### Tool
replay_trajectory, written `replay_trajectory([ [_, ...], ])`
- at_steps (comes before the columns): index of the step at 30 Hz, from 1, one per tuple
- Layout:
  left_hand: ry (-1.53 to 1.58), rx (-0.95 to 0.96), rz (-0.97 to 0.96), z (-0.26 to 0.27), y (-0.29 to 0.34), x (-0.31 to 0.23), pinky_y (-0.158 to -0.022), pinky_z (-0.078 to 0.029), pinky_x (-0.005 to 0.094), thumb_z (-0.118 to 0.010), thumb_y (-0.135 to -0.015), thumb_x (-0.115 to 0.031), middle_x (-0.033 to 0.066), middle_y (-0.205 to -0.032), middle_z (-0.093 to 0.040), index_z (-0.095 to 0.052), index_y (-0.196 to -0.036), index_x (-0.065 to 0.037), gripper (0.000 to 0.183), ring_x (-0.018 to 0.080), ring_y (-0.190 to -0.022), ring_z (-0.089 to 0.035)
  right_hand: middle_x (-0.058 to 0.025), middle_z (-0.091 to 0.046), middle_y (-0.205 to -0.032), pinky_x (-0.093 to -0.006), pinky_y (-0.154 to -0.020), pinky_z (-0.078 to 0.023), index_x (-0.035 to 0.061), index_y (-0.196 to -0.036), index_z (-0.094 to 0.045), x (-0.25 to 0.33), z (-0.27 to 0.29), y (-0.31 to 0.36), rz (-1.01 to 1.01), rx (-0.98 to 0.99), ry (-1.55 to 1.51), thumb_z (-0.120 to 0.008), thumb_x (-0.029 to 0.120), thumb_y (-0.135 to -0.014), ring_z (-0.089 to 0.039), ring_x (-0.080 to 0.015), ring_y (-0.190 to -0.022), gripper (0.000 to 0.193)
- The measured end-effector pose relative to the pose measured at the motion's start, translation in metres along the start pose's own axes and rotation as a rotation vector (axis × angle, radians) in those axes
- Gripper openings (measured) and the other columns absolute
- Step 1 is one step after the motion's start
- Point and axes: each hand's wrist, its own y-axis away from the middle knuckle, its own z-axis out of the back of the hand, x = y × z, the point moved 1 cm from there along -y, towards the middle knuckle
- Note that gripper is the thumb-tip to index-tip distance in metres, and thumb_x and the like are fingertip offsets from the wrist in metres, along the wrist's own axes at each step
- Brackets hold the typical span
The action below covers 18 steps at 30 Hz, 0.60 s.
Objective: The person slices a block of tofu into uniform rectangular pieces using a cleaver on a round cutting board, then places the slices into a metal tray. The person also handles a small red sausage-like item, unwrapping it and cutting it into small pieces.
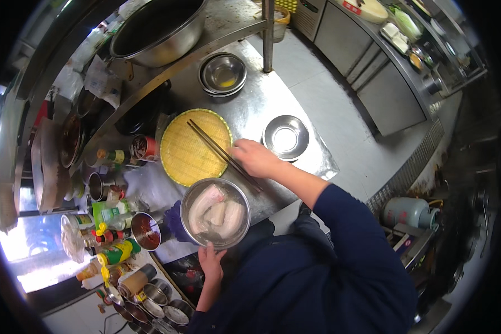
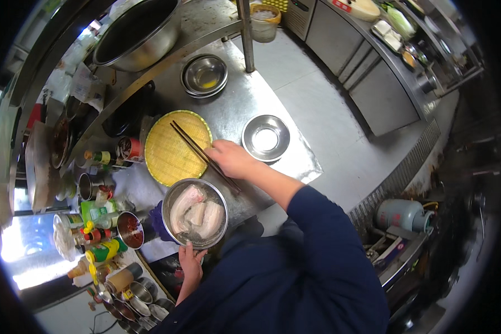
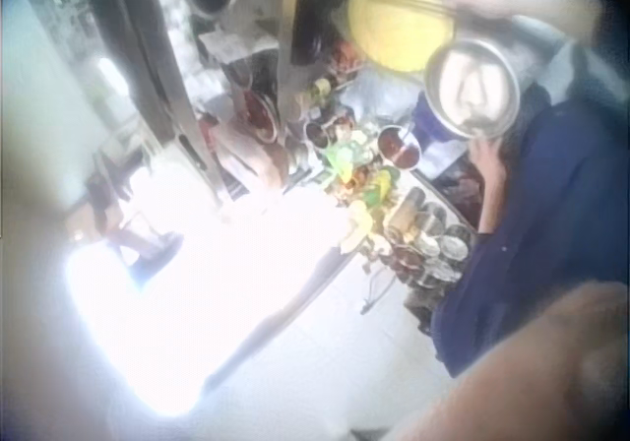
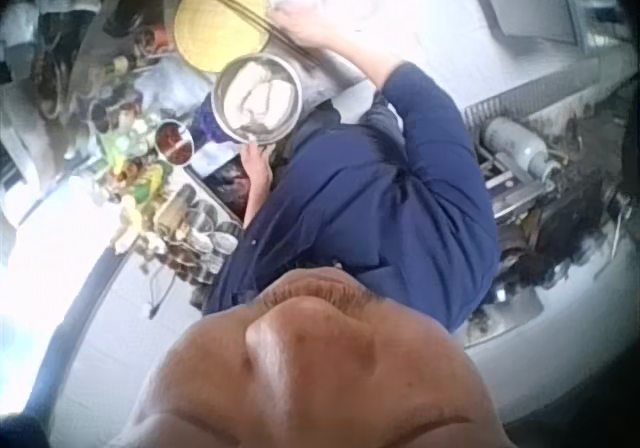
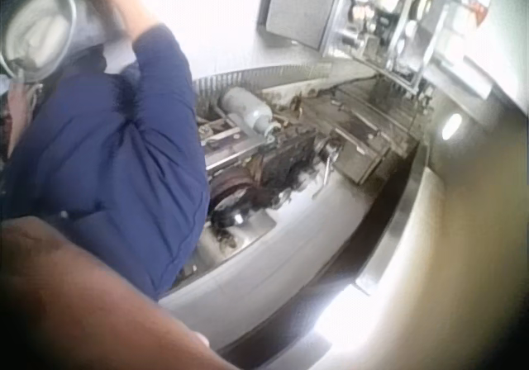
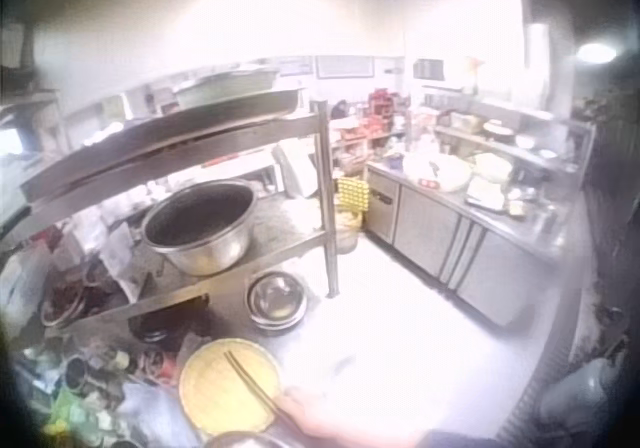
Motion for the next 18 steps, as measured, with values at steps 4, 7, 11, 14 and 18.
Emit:
replay_trajectory([
  [4, 0.081, -0.032, 0.047, -0.020, 0.005, -0.007, -0.080, -0.063, 0.0389, -0.060, -0.100, -0.005, 0.0119, -0.115, -0.070, -0.058, -0.120, -0.003, 0.020, 0.0215, -0.096, -0.071, -0.0198, -0.060, -0.111, -0.0476, -0.091, -0.052, 0.0027, -0.131, -0.059, -0.008, 0.064, 0.079, -0.310, -0.114, -0.022, -0.062, 0.001, -0.084, -0.061, -0.0393, -0.104, 0.047],
  [7, 0.103, -0.164, 0.031, -0.024, 0.007, 0.000, -0.071, -0.063, 0.0394, -0.059, -0.095, -0.001, 0.0107, -0.104, -0.071, -0.059, -0.116, -0.003, 0.022, 0.0224, -0.088, -0.072, -0.0183, -0.062, -0.102, -0.0469, -0.089, -0.051, 0.0020, -0.126, -0.061, -0.020, 0.104, 0.155, -0.484, -0.150, -0.068, -0.062, 0.002, -0.086, -0.061, -0.0374, -0.102, 0.040],
  [11, 0.108, -0.304, 0.027, -0.032, 0.006, 0.014, -0.068, -0.063, 0.0379, -0.058, -0.092, 0.000, 0.0109, -0.103, -0.071, -0.059, -0.117, -0.003, 0.025, 0.0230, -0.084, -0.071, -0.0214, -0.068, -0.102, -0.0484, -0.085, -0.053, -0.0002, -0.116, -0.067, -0.029, 0.138, 0.251, -0.652, -0.040, -0.149, -0.061, 0.007, -0.093, -0.065, -0.0413, -0.097, 0.024],
  [14, 0.150, -0.354, 0.028, -0.041, 0.005, 0.026, -0.067, -0.063, 0.0388, -0.058, -0.091, 0.000, 0.0117, -0.103, -0.070, -0.059, -0.116, -0.003, 0.026, 0.0234, -0.081, -0.070, -0.0236, -0.072, -0.102, -0.0493, -0.085, -0.055, -0.0014, -0.112, -0.067, -0.038, 0.155, 0.296, -0.790, 0.144, -0.239, -0.061, 0.015, -0.097, -0.069, -0.0432, -0.096, 0.023],
  [18, 0.343, -0.341, 0.071, -0.051, -0.001, 0.038, -0.079, -0.064, 0.0418, -0.056, -0.091, 0.000, 0.0164, -0.105, -0.069, -0.058, -0.115, 0.002, 0.024, 0.0282, -0.088, -0.071, -0.0239, -0.073, -0.096, -0.0496, -0.087, -0.056, -0.0013, -0.115, -0.065, -0.058, 0.155, 0.285, -0.759, 0.313, -0.306, -0.059, 0.028, -0.101, -0.070, -0.0438, -0.095, 0.033],
])
